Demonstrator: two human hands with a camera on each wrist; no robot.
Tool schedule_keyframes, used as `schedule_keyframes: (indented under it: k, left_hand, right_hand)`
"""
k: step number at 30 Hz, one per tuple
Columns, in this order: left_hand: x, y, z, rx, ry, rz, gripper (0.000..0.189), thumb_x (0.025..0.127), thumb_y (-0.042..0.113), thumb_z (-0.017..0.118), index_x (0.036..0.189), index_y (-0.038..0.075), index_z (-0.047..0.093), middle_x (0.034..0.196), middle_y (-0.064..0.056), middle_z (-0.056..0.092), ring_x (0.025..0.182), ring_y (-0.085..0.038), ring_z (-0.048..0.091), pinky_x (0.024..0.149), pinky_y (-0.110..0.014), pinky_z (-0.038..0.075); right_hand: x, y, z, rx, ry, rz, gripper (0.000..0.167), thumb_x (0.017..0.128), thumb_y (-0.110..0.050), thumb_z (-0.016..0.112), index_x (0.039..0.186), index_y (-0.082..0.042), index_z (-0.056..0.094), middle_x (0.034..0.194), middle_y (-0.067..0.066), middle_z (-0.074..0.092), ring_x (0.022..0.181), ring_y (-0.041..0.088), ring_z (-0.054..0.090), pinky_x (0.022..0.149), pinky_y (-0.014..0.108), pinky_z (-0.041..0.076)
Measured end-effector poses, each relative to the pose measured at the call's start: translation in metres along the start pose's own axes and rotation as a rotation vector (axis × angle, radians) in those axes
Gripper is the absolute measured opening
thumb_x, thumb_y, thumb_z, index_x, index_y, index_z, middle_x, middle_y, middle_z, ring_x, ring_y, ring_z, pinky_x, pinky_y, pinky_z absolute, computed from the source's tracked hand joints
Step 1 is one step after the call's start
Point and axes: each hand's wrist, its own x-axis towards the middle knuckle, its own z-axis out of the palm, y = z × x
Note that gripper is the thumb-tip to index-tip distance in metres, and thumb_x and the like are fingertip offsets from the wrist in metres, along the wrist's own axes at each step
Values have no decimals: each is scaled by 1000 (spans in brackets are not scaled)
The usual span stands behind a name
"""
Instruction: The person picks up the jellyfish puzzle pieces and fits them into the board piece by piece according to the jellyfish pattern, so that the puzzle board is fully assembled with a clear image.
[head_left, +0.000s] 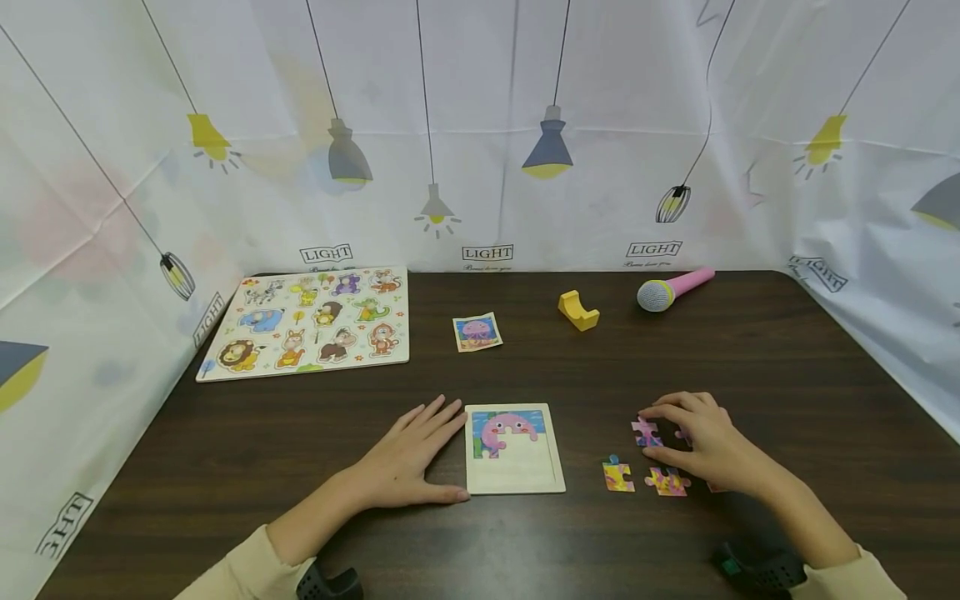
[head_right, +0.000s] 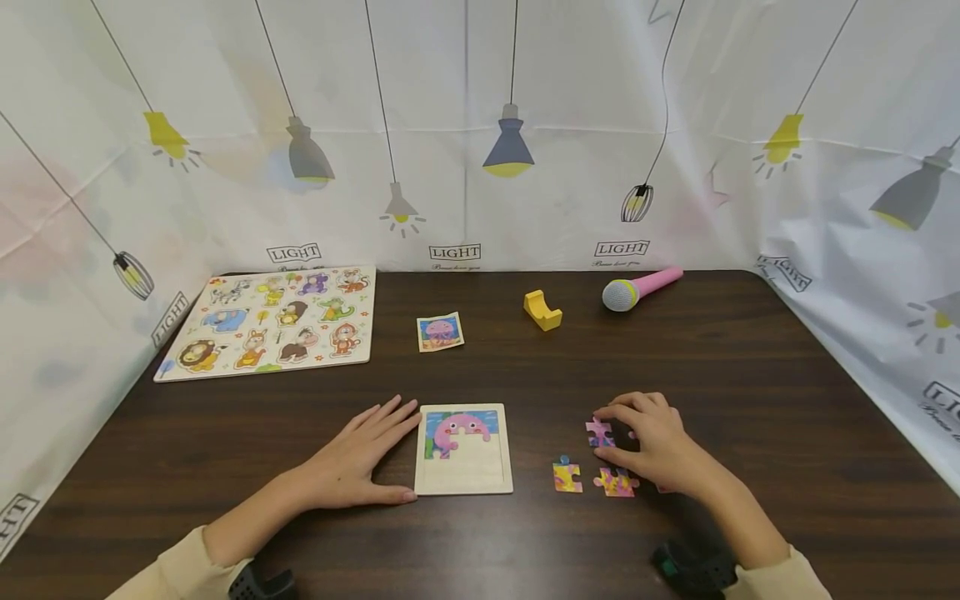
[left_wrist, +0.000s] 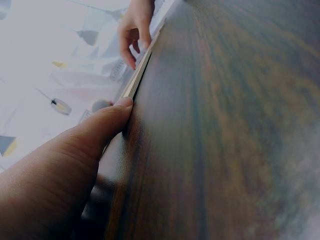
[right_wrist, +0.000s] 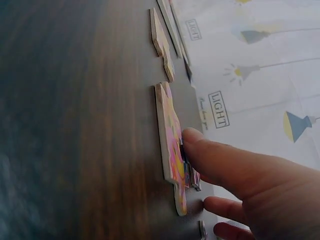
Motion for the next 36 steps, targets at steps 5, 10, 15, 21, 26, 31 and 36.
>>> schedule_keyframes:
  k: [5, 10, 15, 21, 26, 31, 36]
  left_hand:
    - [0, 0, 0, 5, -1, -1, 96, 77, 76, 40, 148, 15, 18, 153, -2, 11, 139, -20, 2, 109, -43, 6]
    - [0, 1, 0, 13, 2, 1, 96, 77, 76, 40, 148, 14, 18, 153, -2, 12, 139, -20, 3, 109, -43, 7]
    - [0, 1, -1, 14, -1, -3, 97, 77, 76, 40, 148, 15, 18, 153, -2, 12, 139, -20, 3, 109, -43, 7]
    - [0, 1, -1, 13, -1, -3, 97, 77, 76, 40, 148, 14, 18, 153, -2, 12, 139, -20, 3, 109, -43, 7]
    - [0, 1, -1, 9, 5, 0, 97, 77, 76, 41, 148, 14, 19, 153, -3, 12, 139, -21, 4, 109, -44, 8]
    - [0, 2, -1, 4, 10, 4, 96, 77, 75, 42, 148, 13, 20, 153, -3, 13, 139, -21, 4, 109, -44, 8]
    - [0, 2, -1, 6, 11, 6, 96, 77, 74, 43, 147, 13, 20, 153, -4, 13, 139, -22, 5, 109, -44, 8]
  right_hand:
    - [0, 1, 2, 23, 14, 1, 42, 75, -35, 75, 109, -14, 64, 114, 12, 54, 104, 36, 39, 74, 52, 31]
    - [1, 1, 2, 31, 20, 3, 45, 74, -33, 76, 111, -11, 63, 114, 12, 53, 104, 36, 39, 74, 51, 32]
    - [1, 0, 2, 39, 4, 22, 44, 75, -34, 75, 111, -12, 63, 116, 14, 51, 105, 37, 37, 76, 53, 31]
    - [1, 1, 2, 72, -1, 23, 40, 75, -34, 75, 108, -13, 63, 115, 13, 51, 105, 37, 37, 78, 55, 31]
    - [2, 1, 2, 82, 9, 16, 39, 73, -34, 76, 104, -14, 62, 113, 10, 53, 102, 32, 39, 78, 50, 32]
    - [4, 1, 3, 64, 32, 8, 42, 73, -34, 77, 104, -13, 59, 101, 0, 58, 91, 21, 43, 72, 38, 34]
    - [5, -1, 5, 64, 48, 9, 41, 74, -29, 77, 105, -13, 56, 89, -7, 56, 80, 13, 47, 65, 30, 39]
